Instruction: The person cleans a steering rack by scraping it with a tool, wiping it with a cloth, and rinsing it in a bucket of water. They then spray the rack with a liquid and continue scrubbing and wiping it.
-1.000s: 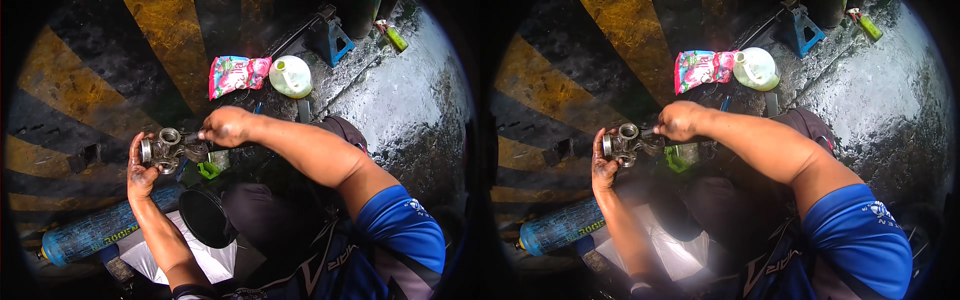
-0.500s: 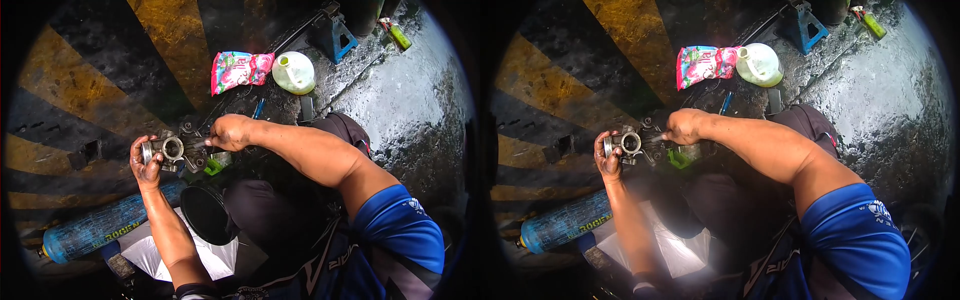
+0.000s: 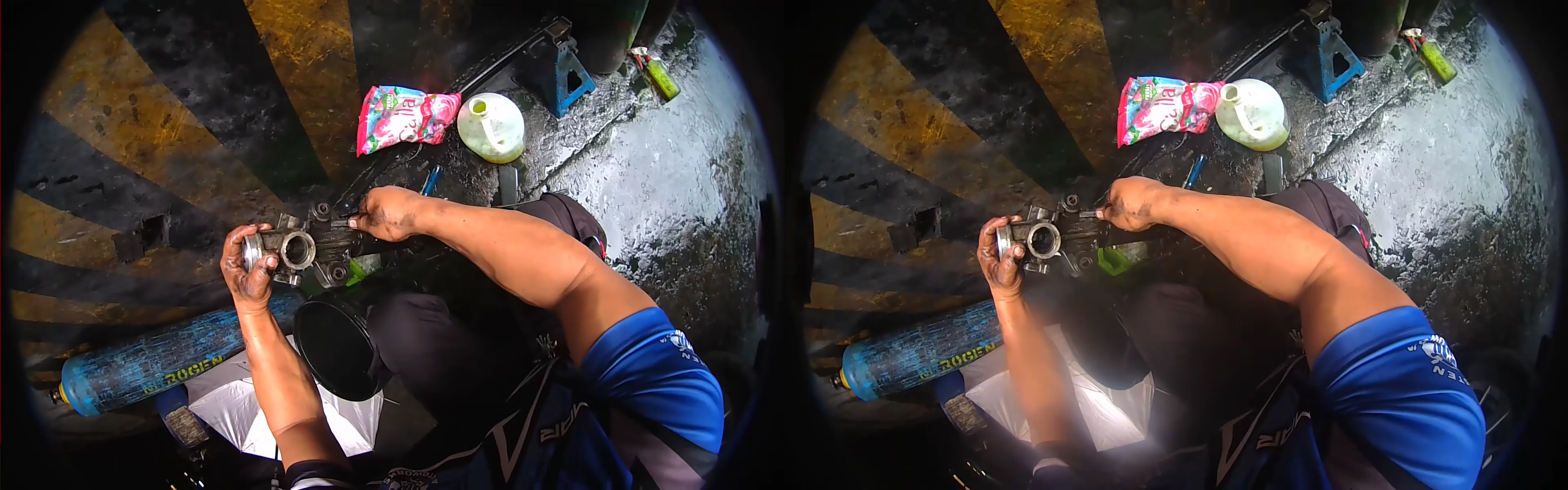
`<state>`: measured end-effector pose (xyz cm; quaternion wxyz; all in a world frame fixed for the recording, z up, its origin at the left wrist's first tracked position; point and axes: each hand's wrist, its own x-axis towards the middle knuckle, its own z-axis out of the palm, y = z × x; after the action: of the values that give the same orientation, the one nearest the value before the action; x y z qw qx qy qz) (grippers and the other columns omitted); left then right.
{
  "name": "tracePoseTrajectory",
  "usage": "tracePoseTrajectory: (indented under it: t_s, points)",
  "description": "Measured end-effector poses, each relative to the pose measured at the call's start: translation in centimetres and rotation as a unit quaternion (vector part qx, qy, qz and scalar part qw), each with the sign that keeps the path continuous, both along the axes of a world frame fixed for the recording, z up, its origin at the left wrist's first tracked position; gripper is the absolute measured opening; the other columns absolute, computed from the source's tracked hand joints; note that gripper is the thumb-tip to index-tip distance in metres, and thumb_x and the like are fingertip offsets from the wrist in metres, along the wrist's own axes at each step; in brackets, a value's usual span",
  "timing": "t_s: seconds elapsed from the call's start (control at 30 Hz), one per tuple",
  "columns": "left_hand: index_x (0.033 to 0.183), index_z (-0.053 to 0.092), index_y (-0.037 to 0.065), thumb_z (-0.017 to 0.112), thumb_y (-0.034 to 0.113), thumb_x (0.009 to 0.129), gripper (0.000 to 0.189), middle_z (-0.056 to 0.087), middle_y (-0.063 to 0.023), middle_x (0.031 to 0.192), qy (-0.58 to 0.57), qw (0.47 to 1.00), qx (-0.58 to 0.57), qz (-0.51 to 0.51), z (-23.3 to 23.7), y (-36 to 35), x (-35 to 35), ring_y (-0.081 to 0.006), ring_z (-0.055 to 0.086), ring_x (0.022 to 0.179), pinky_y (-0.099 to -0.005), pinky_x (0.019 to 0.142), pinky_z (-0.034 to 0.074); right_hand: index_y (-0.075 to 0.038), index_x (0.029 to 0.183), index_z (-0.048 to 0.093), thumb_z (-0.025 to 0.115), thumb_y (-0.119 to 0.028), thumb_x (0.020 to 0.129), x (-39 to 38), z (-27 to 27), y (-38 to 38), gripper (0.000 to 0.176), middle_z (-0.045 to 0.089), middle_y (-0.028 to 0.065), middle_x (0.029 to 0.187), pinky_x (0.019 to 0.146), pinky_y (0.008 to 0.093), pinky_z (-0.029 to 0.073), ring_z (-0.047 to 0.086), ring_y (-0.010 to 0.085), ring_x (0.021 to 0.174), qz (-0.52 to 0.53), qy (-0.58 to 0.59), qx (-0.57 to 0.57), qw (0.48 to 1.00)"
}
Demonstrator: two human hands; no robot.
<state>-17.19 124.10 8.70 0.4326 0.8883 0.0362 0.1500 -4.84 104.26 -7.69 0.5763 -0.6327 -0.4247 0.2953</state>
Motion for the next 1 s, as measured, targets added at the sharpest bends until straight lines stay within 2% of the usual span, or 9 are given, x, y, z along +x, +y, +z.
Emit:
tracePoseTrajectory:
  t_s: [0.13,0.23,0.3,0.37,0.47,0.63,0.77,0.83,1.0]
  points:
    - [0.105,0.06,0.003,0.081,0.048,0.064,0.065,0.056,-0.0143,0.106,-0.046,0.98,0.194,-0.015,0.7,-0.8,1.3,-0.0264,0.055,0.1,-0.0368,0.089,0.043,0.001,0.078,0.063,0.055,-0.035,0.096,2.5,7.0,1.1,0.041,0.054,0.0178,0.061,0.059,0.0371,0.043,0.045,0.0208,0.057,0.016,0.017,0.078,0.997]
    - [0.104,0.06,0.003,0.079,0.038,0.066,0.055,0.057,-0.0135,0.105,-0.026,0.978,0.208,-0.013,1.2,-1.2,1.4,-0.0256,0.055,0.099,-0.0344,0.089,0.043,0.0,0.08,0.063,0.057,-0.037,0.095,3.7,5.5,1.0,0.041,0.053,0.0143,0.058,0.058,0.0374,0.042,0.045,0.0191,0.056,0.072,-0.007,-0.025,0.997]
    - [0.105,0.06,0.002,0.076,0.029,0.067,0.049,0.059,-0.0114,0.104,-0.006,0.986,0.166,0.011,0.9,-0.5,0.6,-0.0226,0.056,0.098,-0.0322,0.089,0.043,-0.001,0.087,0.066,0.057,-0.038,0.094,4.5,2.7,-0.3,0.039,0.061,0.0142,0.064,0.063,0.0375,0.045,0.054,0.0197,0.062,0.099,-0.131,-0.153,0.975]
    - [0.107,0.061,0.004,0.076,0.02,0.069,0.044,0.059,-0.0051,0.1,-0.024,0.987,0.158,0.025,0.6,-0.3,0.6,-0.0145,0.054,0.091,-0.0282,0.082,0.043,0.0,0.094,0.068,0.057,-0.036,0.094,4.9,2.3,-2.3,0.038,0.067,0.0173,0.077,0.07,0.0389,0.048,0.062,0.0234,0.073,0.065,-0.022,-0.234,0.97]
    - [0.11,0.061,0.006,0.077,0.014,0.073,0.041,0.057,0.0021,0.093,0.007,0.997,-0.002,0.083,-0.1,0.0,1.0,-0.0078,0.051,0.08,-0.022,0.073,0.042,0.002,0.092,0.068,0.057,-0.032,0.092,5.4,-2.9,-2.8,0.036,0.067,0.0217,0.083,0.075,0.0408,0.048,0.065,0.0318,0.082,0.015,-0.025,-0.228,0.973]
    - [0.109,0.062,0.006,0.077,0.014,0.076,0.037,0.058,0.0027,0.087,0.017,0.986,0.009,0.166,-1.1,2.6,0.9,-0.0075,0.051,0.079,-0.0215,0.072,0.041,0.002,0.092,0.066,0.052,-0.018,0.088,5.1,-9.2,-4.5,0.026,0.067,0.0222,0.089,0.072,0.0396,0.048,0.063,0.0288,0.081,-0.033,-0.084,-0.185,0.979]
    - [0.111,0.059,0.002,0.075,0.012,0.077,0.039,0.059,0.0003,0.088,0.022,0.981,-0.024,0.191,-1.6,2.8,0.9,-0.0077,0.053,0.08,-0.0207,0.074,0.041,0.0,0.086,0.06,0.055,-0.019,0.085,1.4,-9.4,1.1,0.02,0.065,0.0199,0.082,0.067,0.0374,0.046,0.05,0.0226,0.068,-0.14,0.086,-0.041,0.986]
    - [0.112,0.058,0.002,0.075,0.011,0.077,0.04,0.06,-0.0006,0.089,0.021,0.979,-0.073,0.191,-1.6,3.1,0.3,-0.0084,0.054,0.081,-0.021,0.075,0.042,-0.001,0.09,0.063,0.056,-0.016,0.085,-0.6,-12.6,2.3,0.018,0.066,0.02,0.084,0.069,0.041,0.049,0.062,0.0325,0.073,-0.105,0.012,-0.047,0.993]
    - [0.115,0.056,-0.003,0.077,0.014,0.078,0.046,0.065,-0.0062,0.091,0.024,0.964,-0.053,0.26,-1.5,2.1,-0.6,-0.0108,0.058,0.083,-0.0234,0.076,0.045,0.0,0.095,0.066,0.052,-0.018,0.087,0.7,-13.4,-2.4,0.024,0.068,0.0209,0.095,0.079,0.0398,0.05,0.066,0.0344,0.092,-0.047,0.021,-0.332,0.942]
